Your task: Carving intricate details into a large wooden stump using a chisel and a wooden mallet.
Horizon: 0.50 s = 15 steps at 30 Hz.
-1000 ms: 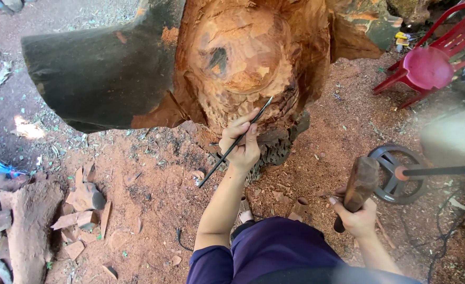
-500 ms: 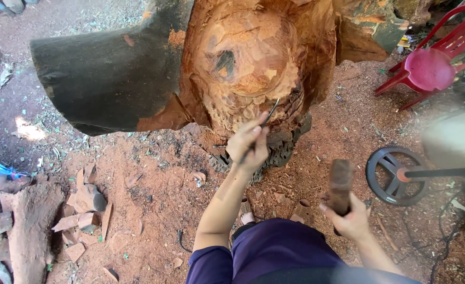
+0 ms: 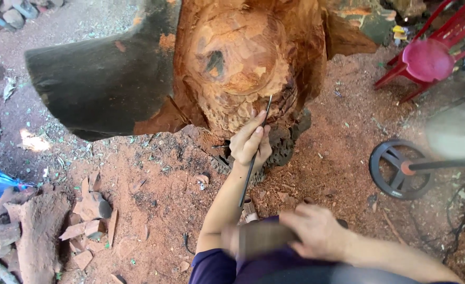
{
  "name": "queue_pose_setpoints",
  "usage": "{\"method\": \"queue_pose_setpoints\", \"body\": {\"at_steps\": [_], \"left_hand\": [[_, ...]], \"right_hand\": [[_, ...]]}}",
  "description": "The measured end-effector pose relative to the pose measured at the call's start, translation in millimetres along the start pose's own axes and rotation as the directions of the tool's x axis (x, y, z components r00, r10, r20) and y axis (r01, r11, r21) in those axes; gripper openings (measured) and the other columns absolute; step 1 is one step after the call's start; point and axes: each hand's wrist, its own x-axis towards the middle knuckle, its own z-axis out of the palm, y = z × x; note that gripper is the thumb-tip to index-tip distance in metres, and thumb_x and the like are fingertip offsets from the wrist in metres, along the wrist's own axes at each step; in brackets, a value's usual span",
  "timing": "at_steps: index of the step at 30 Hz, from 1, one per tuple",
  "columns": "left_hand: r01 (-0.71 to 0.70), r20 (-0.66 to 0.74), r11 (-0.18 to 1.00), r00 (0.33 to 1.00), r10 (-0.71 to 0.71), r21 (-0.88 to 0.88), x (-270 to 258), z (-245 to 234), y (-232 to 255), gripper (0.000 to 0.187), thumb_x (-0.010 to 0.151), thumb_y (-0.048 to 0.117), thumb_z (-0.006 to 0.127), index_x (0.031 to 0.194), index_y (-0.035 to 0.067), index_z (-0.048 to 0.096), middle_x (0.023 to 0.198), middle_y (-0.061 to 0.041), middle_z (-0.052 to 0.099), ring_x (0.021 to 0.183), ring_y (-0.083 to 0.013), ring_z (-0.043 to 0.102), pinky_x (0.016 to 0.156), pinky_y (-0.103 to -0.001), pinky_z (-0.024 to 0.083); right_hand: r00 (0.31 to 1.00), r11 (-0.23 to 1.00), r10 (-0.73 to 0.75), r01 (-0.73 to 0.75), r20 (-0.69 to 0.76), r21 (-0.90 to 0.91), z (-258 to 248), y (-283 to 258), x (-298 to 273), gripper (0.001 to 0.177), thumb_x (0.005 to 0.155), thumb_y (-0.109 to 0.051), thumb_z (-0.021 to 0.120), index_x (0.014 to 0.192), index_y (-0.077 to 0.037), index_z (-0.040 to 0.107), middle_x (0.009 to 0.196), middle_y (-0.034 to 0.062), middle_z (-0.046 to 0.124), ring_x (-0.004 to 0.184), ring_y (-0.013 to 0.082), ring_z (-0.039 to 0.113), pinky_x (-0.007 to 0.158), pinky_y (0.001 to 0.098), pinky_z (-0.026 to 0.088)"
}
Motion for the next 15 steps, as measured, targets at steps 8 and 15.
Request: {"method": "queue_pose_setpoints", "body": {"at_steps": [8,15], "left_hand": [[-0.026,-0.014,0.999,1.000,0.027,0.037,-0.6,4.1,-0.3,0.032,0.098,-0.004,0.069,0.127,0.002,0.057,0.109,-0.030,0.071,0.096,-0.0348,0.078,0.083,-0.044,0.070],[-0.024,-0.028,0.999,0.999,0.025,0.033,1.1,6.9,-0.4,0.032,0.098,-0.004,0.068,0.127,0.003,0.058,0.108,-0.031,0.070,0.098,-0.0352,0.078,0.088,-0.045,0.068]], "right_hand": [[0.984,0.985,-0.172,0.171,0.043,0.024,-13.2,-8.7,8.1,0.042,0.082,-0.030,0.070,0.115,-0.007,0.059,0.112,0.0042,0.073,0.080,0.0252,0.057,0.065,0.0397,0.052],[0.985,0.992,-0.076,0.060,0.152,0.109,7.3,5.3,-5.2,0.062,0.069,-0.033,0.081,0.122,-0.009,0.060,0.108,0.0040,0.072,0.086,0.0260,0.063,0.068,0.0428,0.054]]}}
